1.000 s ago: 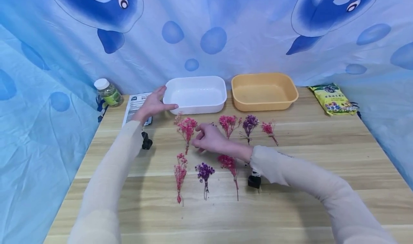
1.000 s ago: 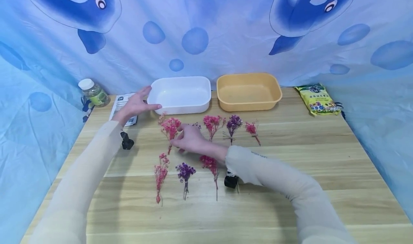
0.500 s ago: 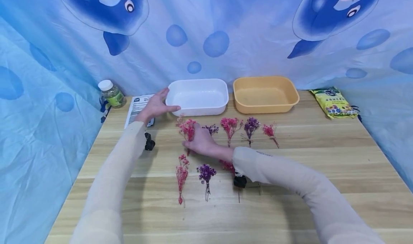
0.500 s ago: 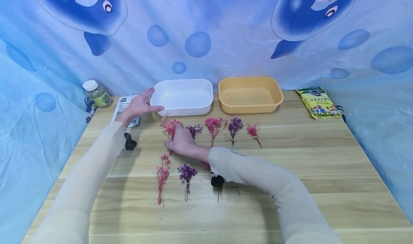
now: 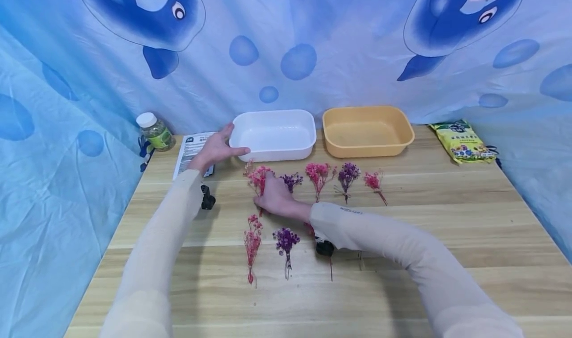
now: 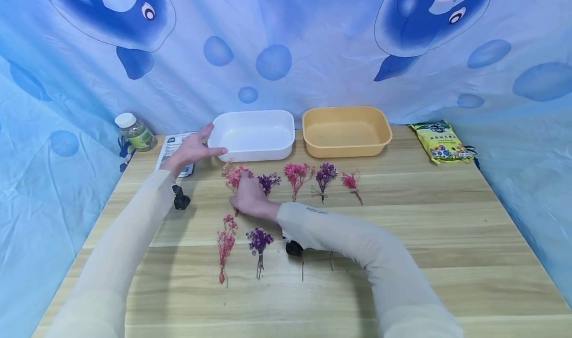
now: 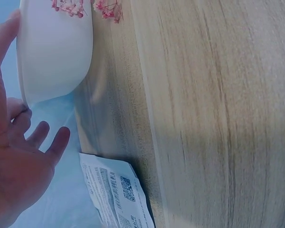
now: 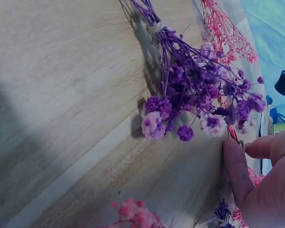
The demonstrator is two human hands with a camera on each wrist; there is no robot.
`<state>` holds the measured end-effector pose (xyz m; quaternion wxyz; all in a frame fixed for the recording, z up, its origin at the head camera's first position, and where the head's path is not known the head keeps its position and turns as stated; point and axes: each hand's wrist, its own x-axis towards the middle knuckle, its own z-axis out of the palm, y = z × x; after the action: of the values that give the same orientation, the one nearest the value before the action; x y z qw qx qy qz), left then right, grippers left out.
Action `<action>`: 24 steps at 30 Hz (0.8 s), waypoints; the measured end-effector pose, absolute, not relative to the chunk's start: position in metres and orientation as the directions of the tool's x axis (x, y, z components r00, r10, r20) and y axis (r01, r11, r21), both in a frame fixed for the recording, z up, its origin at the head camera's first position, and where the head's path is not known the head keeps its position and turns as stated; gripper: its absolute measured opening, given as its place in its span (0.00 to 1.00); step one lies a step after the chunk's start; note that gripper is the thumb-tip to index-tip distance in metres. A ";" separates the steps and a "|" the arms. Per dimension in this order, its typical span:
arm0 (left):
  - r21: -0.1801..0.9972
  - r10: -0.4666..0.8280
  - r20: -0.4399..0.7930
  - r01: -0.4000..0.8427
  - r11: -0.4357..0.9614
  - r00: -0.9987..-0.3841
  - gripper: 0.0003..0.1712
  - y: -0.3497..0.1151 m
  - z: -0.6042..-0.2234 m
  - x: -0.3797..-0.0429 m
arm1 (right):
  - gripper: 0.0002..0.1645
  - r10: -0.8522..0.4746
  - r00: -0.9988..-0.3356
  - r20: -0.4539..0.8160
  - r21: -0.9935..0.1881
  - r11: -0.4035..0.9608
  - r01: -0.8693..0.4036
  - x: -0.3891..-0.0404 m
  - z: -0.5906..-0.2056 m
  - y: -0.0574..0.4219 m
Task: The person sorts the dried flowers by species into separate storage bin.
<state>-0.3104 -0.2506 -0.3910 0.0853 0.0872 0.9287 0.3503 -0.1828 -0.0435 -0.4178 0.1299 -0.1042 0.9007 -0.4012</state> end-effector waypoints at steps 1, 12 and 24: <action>0.672 0.220 -0.100 0.097 0.734 -0.970 0.67 -0.251 -0.391 -0.310 | 0.49 -0.292 -0.944 -0.151 -0.748 0.659 -0.084 -0.183 -0.418 -0.044; 0.684 0.211 -0.125 0.070 0.726 -0.970 0.68 -0.251 -0.390 -0.310 | 0.52 -0.280 -0.946 -0.167 -0.726 0.684 -0.074 -0.185 -0.416 -0.044; 0.678 0.213 -0.137 0.065 0.732 -0.967 0.68 -0.252 -0.392 -0.309 | 0.53 -0.295 -0.936 -0.192 -0.697 0.713 -0.082 -0.185 -0.413 -0.043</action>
<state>-0.3093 -0.2523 -0.3916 0.1033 0.0750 0.9248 0.3584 -0.1846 -0.0433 -0.4128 0.1462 -0.1030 0.9138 -0.3647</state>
